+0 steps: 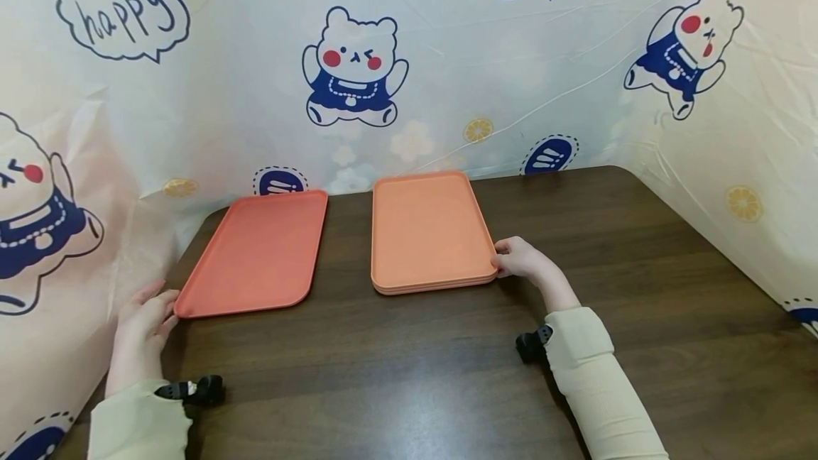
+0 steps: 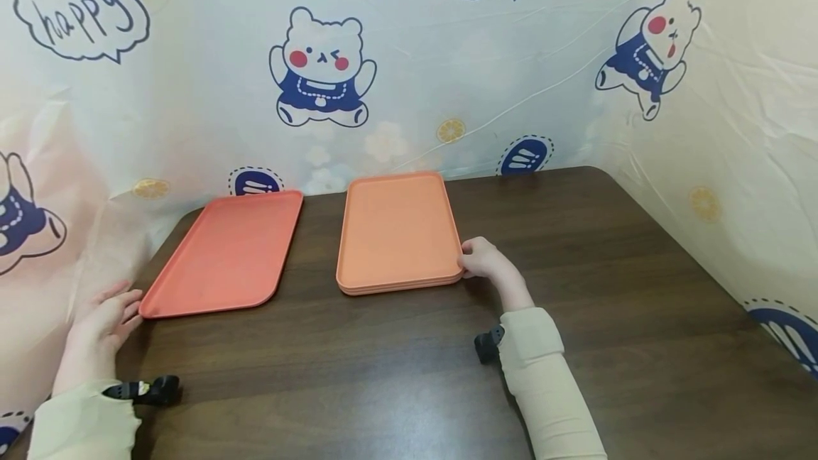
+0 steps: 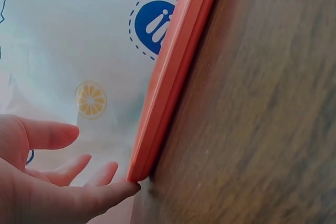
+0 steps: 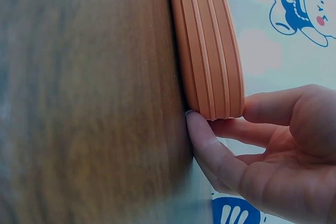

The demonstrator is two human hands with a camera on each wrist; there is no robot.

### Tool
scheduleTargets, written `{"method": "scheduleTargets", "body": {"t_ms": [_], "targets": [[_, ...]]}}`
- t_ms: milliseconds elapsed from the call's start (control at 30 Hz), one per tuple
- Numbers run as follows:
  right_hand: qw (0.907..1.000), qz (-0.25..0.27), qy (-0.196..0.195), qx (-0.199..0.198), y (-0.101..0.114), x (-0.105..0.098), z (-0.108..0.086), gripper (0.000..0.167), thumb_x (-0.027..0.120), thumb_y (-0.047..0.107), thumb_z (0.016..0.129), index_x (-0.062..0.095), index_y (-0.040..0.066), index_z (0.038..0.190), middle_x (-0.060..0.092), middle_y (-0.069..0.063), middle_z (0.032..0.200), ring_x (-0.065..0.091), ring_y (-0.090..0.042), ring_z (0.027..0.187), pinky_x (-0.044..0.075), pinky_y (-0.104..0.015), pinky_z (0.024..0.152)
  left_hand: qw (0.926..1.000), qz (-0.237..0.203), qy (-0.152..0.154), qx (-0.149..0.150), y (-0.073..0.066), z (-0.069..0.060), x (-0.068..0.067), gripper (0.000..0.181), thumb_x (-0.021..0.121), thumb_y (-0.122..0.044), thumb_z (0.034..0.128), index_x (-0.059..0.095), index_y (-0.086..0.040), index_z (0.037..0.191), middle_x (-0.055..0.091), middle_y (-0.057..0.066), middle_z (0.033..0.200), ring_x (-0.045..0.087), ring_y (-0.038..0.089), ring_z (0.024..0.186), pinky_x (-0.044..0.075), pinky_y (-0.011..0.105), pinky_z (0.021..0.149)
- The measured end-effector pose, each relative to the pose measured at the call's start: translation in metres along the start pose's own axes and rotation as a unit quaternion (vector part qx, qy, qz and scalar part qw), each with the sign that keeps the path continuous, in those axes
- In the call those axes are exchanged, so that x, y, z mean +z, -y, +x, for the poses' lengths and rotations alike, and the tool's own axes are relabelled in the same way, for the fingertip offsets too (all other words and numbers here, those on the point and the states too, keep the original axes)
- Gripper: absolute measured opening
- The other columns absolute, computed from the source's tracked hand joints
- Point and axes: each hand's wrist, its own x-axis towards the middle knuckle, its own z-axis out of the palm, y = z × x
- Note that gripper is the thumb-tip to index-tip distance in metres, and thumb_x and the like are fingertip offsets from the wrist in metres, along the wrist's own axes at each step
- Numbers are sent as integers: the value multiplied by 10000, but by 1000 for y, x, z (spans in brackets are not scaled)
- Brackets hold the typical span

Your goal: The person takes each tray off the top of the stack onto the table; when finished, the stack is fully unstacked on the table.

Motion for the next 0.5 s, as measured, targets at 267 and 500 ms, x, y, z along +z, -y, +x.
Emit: {"method": "scheduleTargets", "body": {"t_ms": [267, 500], "targets": [[10000, 26, 28, -7, -1, 0, -1, 315, 454, 31, 918, 525, -127, 1181, 602, -229, 1056, 610, -185, 846, 537, -380, 836, 9995, 187, -16, 251, -3, -3, 7, 680, 452, -223, 955, 73, -266, 1518, 211, -130, 1515, 312, 64, 1321, 350, 212, 941], [10000, 44, -6, -25, 0, 0, -1, 315, 451, 29, 908, 528, -126, 1171, 610, -218, 1040, 605, -163, 825, 541, -371, 824, 9982, 261, 175, 509, -4, -3, 11, 655, 424, -290, 967, 65, -271, 1515, 105, -121, 1560, 150, 61, 1419, 49, 361, 1183]]}}
